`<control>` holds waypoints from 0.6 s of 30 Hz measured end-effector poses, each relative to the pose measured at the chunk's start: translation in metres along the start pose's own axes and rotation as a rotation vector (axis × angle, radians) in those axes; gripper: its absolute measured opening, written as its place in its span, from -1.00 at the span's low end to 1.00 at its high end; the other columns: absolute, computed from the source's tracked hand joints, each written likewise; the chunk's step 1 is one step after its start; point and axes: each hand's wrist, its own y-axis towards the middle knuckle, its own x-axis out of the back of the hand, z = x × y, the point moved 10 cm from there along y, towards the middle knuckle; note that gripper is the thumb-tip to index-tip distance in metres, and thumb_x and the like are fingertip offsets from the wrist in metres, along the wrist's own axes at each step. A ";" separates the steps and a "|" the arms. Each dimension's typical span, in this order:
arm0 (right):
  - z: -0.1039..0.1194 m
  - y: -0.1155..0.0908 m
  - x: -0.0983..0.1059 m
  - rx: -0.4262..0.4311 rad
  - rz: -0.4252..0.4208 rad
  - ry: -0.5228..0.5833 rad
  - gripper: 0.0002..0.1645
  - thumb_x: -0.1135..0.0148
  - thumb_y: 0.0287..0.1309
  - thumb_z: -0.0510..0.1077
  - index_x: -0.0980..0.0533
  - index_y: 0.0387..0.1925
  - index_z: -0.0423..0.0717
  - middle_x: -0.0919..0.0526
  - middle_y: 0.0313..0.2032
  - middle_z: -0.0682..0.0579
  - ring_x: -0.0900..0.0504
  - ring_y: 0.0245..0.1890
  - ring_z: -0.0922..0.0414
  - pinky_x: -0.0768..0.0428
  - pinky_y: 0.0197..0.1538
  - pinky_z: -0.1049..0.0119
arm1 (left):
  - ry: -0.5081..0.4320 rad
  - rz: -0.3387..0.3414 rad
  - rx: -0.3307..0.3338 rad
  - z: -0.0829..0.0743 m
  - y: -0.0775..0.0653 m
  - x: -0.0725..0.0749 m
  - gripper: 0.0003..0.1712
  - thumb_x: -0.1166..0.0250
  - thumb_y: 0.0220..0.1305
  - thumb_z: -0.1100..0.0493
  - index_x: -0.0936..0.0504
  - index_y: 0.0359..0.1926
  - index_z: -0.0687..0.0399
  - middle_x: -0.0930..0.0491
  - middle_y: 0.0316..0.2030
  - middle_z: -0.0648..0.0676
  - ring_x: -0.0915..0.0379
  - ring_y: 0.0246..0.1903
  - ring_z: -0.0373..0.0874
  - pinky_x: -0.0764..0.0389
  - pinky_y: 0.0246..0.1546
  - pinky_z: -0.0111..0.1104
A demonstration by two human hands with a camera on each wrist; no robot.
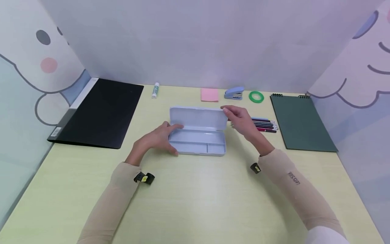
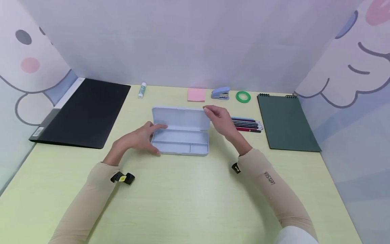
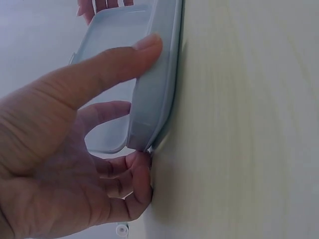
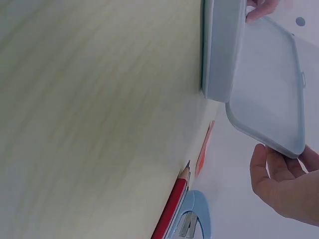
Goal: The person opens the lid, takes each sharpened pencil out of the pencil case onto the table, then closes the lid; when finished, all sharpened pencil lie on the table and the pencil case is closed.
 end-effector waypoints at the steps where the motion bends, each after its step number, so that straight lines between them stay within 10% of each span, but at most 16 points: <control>1: 0.000 0.000 -0.003 0.005 0.005 -0.013 -0.43 0.04 0.51 0.06 -0.41 0.35 -0.18 -0.45 0.35 -0.15 -0.46 0.28 -0.10 -0.41 0.33 -0.07 | 0.000 -0.004 -0.003 0.000 -0.001 0.000 0.18 -0.63 -0.12 0.03 -0.19 0.51 -0.16 -0.26 0.12 0.28 -0.33 0.04 0.11 -0.47 0.04 -0.09; 18: 0.005 -0.009 -0.019 0.125 0.118 -0.063 -0.49 0.02 0.51 0.03 -0.49 0.28 -0.18 -0.53 0.27 -0.16 -0.46 0.29 -0.09 -0.35 0.37 -0.09 | 0.054 -0.014 -0.036 -0.002 -0.009 0.000 0.17 -0.57 0.01 -0.02 -0.11 0.55 -0.01 -0.30 0.06 0.28 -0.28 0.01 0.08 -0.42 0.02 -0.14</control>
